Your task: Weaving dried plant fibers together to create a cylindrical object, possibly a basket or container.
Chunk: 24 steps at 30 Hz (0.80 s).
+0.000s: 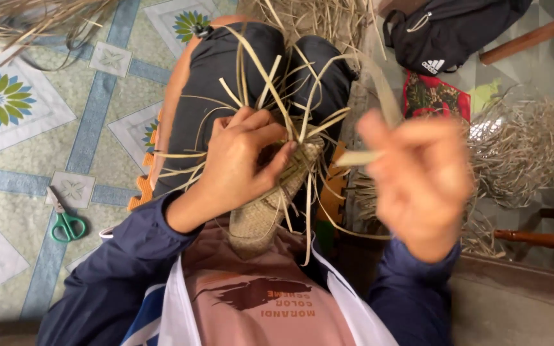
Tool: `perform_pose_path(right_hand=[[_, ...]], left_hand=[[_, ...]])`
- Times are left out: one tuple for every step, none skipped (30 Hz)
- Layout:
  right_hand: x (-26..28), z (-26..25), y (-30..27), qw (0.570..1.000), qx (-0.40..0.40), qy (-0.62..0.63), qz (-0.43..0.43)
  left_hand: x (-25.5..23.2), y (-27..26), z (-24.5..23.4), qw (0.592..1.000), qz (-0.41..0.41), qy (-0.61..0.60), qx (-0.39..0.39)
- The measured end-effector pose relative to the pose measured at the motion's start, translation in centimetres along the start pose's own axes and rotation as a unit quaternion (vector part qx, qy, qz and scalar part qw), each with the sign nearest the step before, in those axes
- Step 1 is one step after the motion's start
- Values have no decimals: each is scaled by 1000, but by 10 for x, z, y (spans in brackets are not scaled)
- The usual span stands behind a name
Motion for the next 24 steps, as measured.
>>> perform_pose_path(right_hand=[[10, 3, -1, 1000, 3, 3, -3], [12, 16, -3, 997, 57, -28, 33], [14, 28, -7, 990, 110, -58, 68], [9, 32, -9, 990, 111, -58, 67], [2, 33, -11, 991, 92, -62, 76], [-5, 33, -13, 991, 74, -66, 86], [-9, 37, -12, 991, 74, -66, 85], [-14, 40, -12, 991, 72, -58, 92], [-20, 44, -12, 991, 69, -49, 99], [-24, 46, -11, 991, 69, -48, 101], [-30, 49, -11, 991, 72, -15, 112], [-35, 52, -12, 989, 75, 17, 124], [-40, 54, -13, 989, 73, 18, 126], [-49, 60, -17, 981, 78, 81, 158], [-57, 66, -20, 968, 84, 144, 189], [-58, 67, -20, 967, 83, 144, 192], [-60, 68, -20, 965, 80, 146, 201], [-63, 69, -20, 964, 79, 148, 208], [-64, 69, -21, 963, 79, 148, 211], [-65, 69, -22, 963, 82, 147, 210], [-66, 69, -22, 963, 84, 146, 209], [-71, 70, -25, 963, 83, 147, 209], [-74, 69, -26, 967, 75, 148, 195], [-76, 67, -28, 970, 66, 148, 181]], left_hand=[[1, 0, 0, 1000, -3, 1, -4], [0, 1, 0, 1000, 1, -8, -5], [0, 1, 0, 1000, 5, -18, -7], [-1, 0, 0, 1000, 5, -18, -9], [-3, 0, -1, 1000, 7, -24, -16], [-5, 0, -2, 999, 11, -31, -22], [-8, -1, -5, 999, 11, -31, -23], [-13, -2, -8, 999, 23, -16, -25], [-19, -3, -11, 999, 35, -2, -28], [-18, -8, -9, 999, 35, -1, -26], [-18, -12, -13, 998, 33, 31, -48], [-18, -17, -16, 995, 32, 62, -68], [-19, -21, -16, 995, 33, 63, -65], [-22, -25, -20, 990, 46, 103, -84], [-26, -30, -24, 983, 58, 143, -103], [-26, -30, -23, 983, 59, 142, -100], [-27, -31, -21, 984, 70, 137, -89], [-28, -31, -19, 985, 80, 131, -78], [-29, -31, -20, 985, 79, 131, -77], [-29, -31, -19, 986, 81, 130, -66], [-30, -31, -18, 987, 82, 129, -56], [-25, -32, -15, 987, 82, 130, -55], [-25, -35, -16, 982, 107, 128, -83], [-26, -38, -17, 977, 133, 125, -111]])
Point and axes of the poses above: each hand's wrist, its own y-axis towards the middle knuckle, its own z-axis out of the palm, x = y × z, the point moved 10 cm from there along y, towards the middle knuckle, and after that the axes turned 1 degree about y, right-handed, at the moved point
